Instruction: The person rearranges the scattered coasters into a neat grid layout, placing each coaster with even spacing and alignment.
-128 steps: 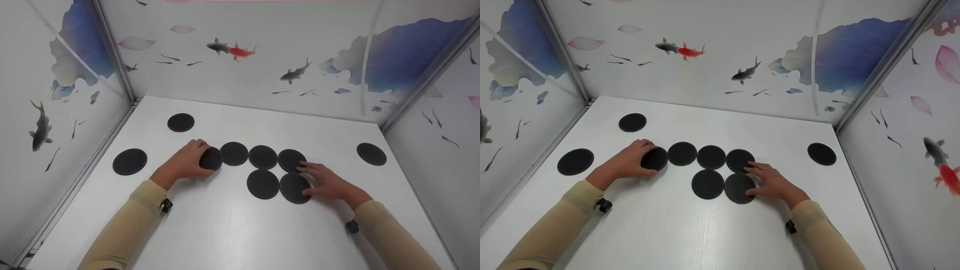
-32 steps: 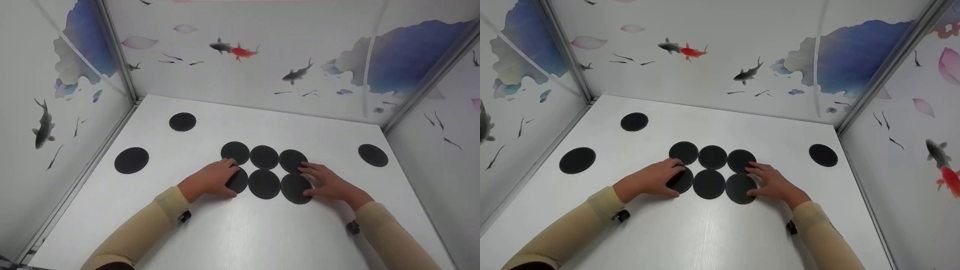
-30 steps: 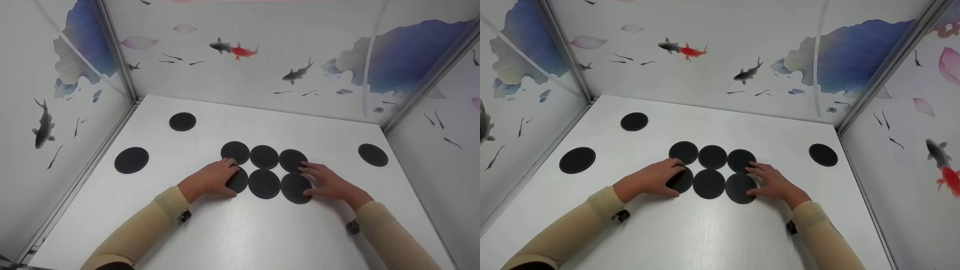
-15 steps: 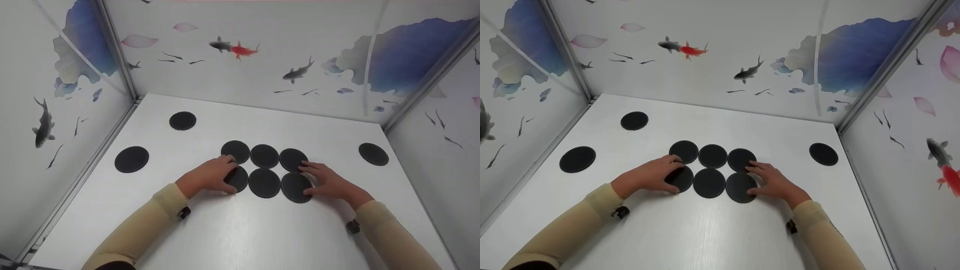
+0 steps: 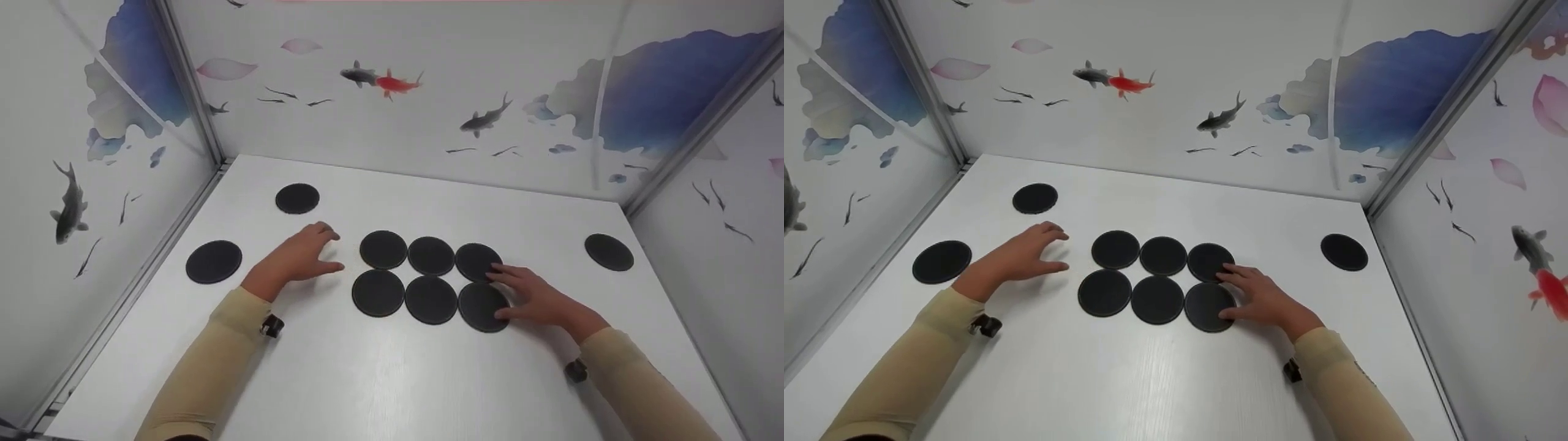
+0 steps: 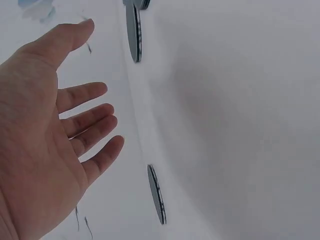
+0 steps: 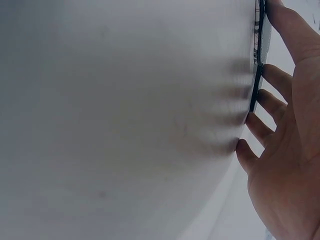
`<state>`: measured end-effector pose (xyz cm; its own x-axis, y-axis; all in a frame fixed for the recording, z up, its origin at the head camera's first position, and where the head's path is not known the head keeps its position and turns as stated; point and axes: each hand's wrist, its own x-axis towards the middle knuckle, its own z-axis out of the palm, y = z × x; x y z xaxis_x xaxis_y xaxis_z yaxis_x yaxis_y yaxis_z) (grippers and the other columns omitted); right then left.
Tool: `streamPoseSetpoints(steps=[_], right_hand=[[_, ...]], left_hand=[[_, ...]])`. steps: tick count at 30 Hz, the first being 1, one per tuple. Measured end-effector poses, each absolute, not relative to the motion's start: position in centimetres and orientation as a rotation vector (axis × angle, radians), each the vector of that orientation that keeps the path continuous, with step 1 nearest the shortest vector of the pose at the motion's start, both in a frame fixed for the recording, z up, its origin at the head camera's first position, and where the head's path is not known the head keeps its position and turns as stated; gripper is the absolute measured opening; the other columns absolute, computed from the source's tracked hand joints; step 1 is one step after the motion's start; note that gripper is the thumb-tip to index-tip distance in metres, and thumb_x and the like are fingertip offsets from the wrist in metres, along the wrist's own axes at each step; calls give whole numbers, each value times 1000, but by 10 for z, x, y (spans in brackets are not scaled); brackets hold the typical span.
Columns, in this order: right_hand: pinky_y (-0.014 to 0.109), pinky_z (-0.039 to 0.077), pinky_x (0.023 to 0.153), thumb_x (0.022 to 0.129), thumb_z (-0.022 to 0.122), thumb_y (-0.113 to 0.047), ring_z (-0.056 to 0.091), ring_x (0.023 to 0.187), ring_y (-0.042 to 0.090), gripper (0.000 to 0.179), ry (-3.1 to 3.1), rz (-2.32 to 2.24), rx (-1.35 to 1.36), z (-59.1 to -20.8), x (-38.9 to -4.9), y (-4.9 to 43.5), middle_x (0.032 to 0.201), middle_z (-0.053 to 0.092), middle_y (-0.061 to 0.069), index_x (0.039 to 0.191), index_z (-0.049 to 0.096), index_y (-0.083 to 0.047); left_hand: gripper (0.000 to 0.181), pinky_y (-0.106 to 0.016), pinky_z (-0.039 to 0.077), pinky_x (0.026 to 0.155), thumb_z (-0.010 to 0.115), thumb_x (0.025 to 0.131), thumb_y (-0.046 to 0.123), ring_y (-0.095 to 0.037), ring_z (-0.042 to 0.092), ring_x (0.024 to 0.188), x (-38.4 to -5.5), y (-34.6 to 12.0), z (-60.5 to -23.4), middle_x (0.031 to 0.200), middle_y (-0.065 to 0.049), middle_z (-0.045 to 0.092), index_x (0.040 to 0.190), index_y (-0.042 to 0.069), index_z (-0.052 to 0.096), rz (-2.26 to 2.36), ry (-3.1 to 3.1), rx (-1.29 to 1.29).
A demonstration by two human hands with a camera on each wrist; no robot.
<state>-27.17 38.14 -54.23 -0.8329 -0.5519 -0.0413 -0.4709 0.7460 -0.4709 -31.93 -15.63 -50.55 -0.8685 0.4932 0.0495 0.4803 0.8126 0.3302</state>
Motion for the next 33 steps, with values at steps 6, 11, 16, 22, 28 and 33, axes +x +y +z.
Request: streamPoseSetpoints(steps=[6, 11, 16, 22, 28, 33], right_hand=[[61, 27, 115, 81, 79, -57, 27, 148, 34, 85, 2755, -720, -845, -543, -271, 380, 163, 32, 7, 152, 48, -21], [61, 27, 115, 81, 79, -56, 27, 148, 33, 84, 2760, -706, -825, -542, -272, 380, 163, 31, 4, 152, 48, -23], [61, 27, 115, 81, 80, -57, 27, 148, 33, 85, 2757, -697, -810, -541, -272, 381, 163, 31, 4, 152, 48, -24], [61, 26, 115, 81, 80, -56, 27, 148, 34, 84, 2751, -705, -828, -541, -272, 382, 163, 31, 5, 152, 48, -23], [62, 26, 115, 81, 80, -57, 26, 148, 33, 84, 2747, -712, -806, -543, -271, 382, 163, 31, 3, 152, 48, -25], [61, 27, 115, 81, 78, -60, 27, 148, 32, 86, 2765, -698, -830, -545, -272, 382, 163, 32, 3, 152, 48, -23]], left_hand=[[68, -53, 38, 111, 71, 92, 48, -36, 41, 137, -319, -214, -502, 147, -17, 43, 142, 5, 53, 552, 2977, 543], [73, -61, 34, 111, 67, 94, 49, -43, 34, 139, -310, -266, -496, 150, -25, 36, 145, 1, 48, 614, 2951, 323], [85, -68, 33, 107, 65, 93, 56, -52, 31, 136, -301, -306, -503, 150, -33, 29, 147, -4, 41, 589, 2937, 126], [108, -73, 36, 99, 65, 86, 67, -59, 32, 128, -288, -331, -513, 148, -41, 22, 151, -10, 27, 534, 2894, -37], [119, -74, 31, 103, 68, 82, 71, -61, 25, 133, -286, -343, -516, 151, -42, 19, 154, -10, 19, 589, 2896, -31], [122, -72, 27, 108, 72, 80, 69, -60, 22, 137, -287, -348, -516, 152, -41, 20, 154, -11, 17, 637, 2893, -34]])
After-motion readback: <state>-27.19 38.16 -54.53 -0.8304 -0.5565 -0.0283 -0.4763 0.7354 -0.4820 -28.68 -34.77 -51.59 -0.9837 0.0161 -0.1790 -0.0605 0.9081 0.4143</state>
